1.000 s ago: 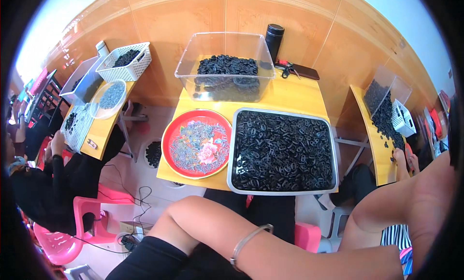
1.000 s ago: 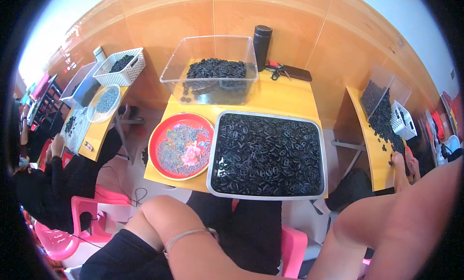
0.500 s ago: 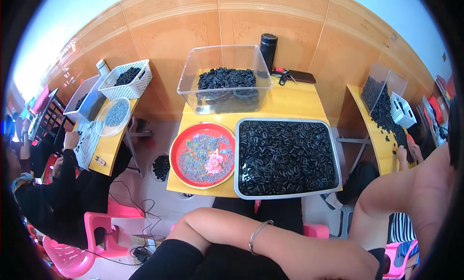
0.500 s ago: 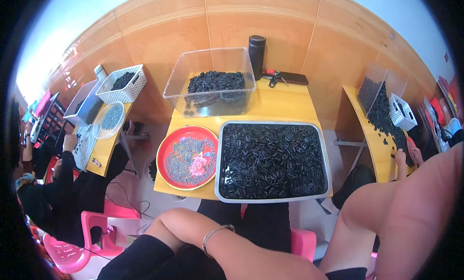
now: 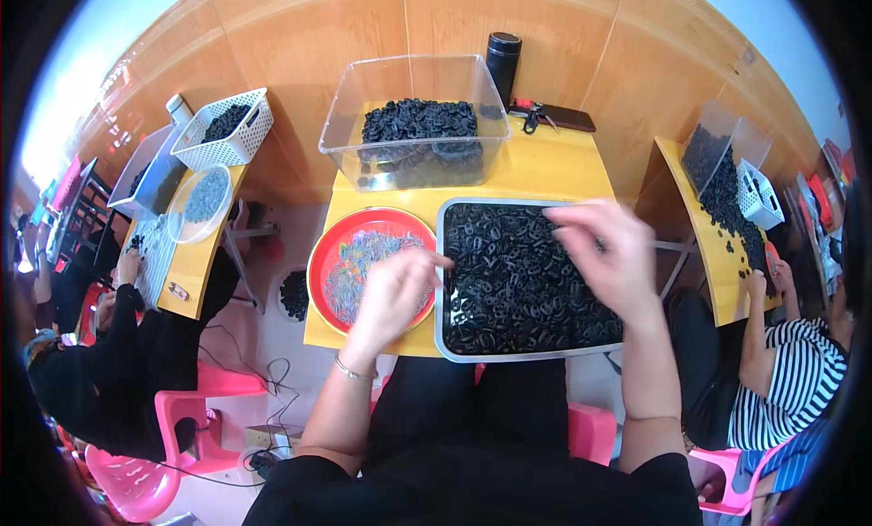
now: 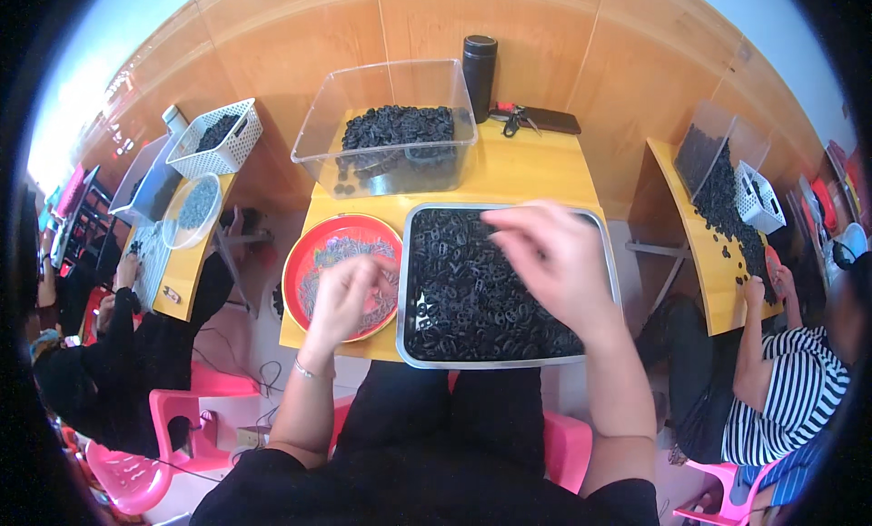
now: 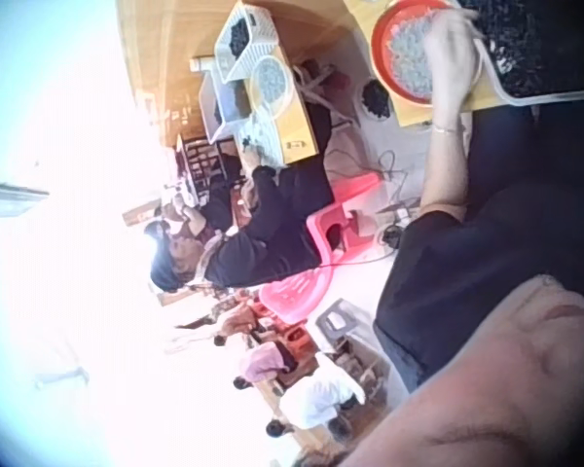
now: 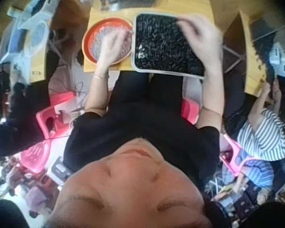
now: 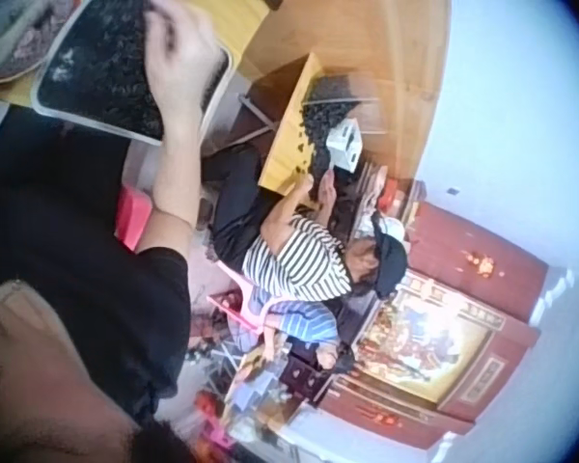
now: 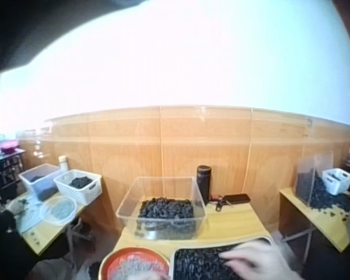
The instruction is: The person sits at a yellow table and repeatedly picks small black plastic components from a rectangular tray. They insert a small metal pin from a red plate into each component by hand. The assembled units are then placed into a clear plastic container on the table.
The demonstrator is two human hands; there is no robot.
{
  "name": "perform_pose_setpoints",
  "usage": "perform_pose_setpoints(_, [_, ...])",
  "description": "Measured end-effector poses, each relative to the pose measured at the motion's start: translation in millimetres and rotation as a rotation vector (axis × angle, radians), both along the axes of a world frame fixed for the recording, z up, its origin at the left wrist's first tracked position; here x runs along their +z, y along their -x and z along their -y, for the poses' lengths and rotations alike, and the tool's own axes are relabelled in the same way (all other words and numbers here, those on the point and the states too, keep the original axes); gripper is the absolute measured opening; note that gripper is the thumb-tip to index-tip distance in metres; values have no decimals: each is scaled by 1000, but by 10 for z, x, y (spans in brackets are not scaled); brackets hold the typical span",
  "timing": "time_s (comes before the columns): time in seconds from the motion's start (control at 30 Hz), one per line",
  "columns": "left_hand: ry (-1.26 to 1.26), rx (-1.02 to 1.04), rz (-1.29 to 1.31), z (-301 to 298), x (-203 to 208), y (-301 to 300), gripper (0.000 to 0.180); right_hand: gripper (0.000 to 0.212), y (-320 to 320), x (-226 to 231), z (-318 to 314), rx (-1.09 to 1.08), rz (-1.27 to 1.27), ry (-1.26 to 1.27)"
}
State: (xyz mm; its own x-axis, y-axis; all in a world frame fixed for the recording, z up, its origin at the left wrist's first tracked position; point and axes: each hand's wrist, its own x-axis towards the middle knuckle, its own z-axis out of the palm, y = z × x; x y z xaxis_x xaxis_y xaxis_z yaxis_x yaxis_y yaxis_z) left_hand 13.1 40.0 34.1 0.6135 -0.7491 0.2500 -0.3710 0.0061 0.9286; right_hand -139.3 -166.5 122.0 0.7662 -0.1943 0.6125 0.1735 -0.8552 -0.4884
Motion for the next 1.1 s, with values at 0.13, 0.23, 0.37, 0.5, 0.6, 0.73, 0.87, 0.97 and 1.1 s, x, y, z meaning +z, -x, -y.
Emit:
perform_pose_setpoints(0.13, [-40,316,170,53,-230,-262,11,26,-396,-847,261,113,-303,126])
perform_pose_setpoints(0.23, [-13,382,285,26,-376,-368,9,28,-669,-1147,289,112,-284,256])
perform_pose_setpoints(0.37, [-108,310,346,-31,-502,-442,11,27,-847,-1272,211,134,-305,338])
perform_pose_setpoints(0.5, [-213,292,335,-43,-532,-434,12,22,-903,-1276,97,81,-351,382])
perform_pose_setpoints(0.6, [-194,289,371,-37,-521,-436,11,21,-944,-1279,31,29,-363,437])
perform_pose_setpoints(0.73, [-148,290,401,-29,-520,-426,11,15,-979,-1310,32,18,-396,513])
perform_pose_setpoints(0.87, [-131,286,379,-30,-550,-412,11,12,-867,-1170,-6,51,-435,371])
perform_pose_setpoints(0.97, [-87,255,338,3,-513,-376,14,9,-699,-1055,-29,73,-456,74])
perform_pose_setpoints(1.1, [-17,119,120,103,-398,-182,21,9,-480,-1131,-123,62,-435,-416])
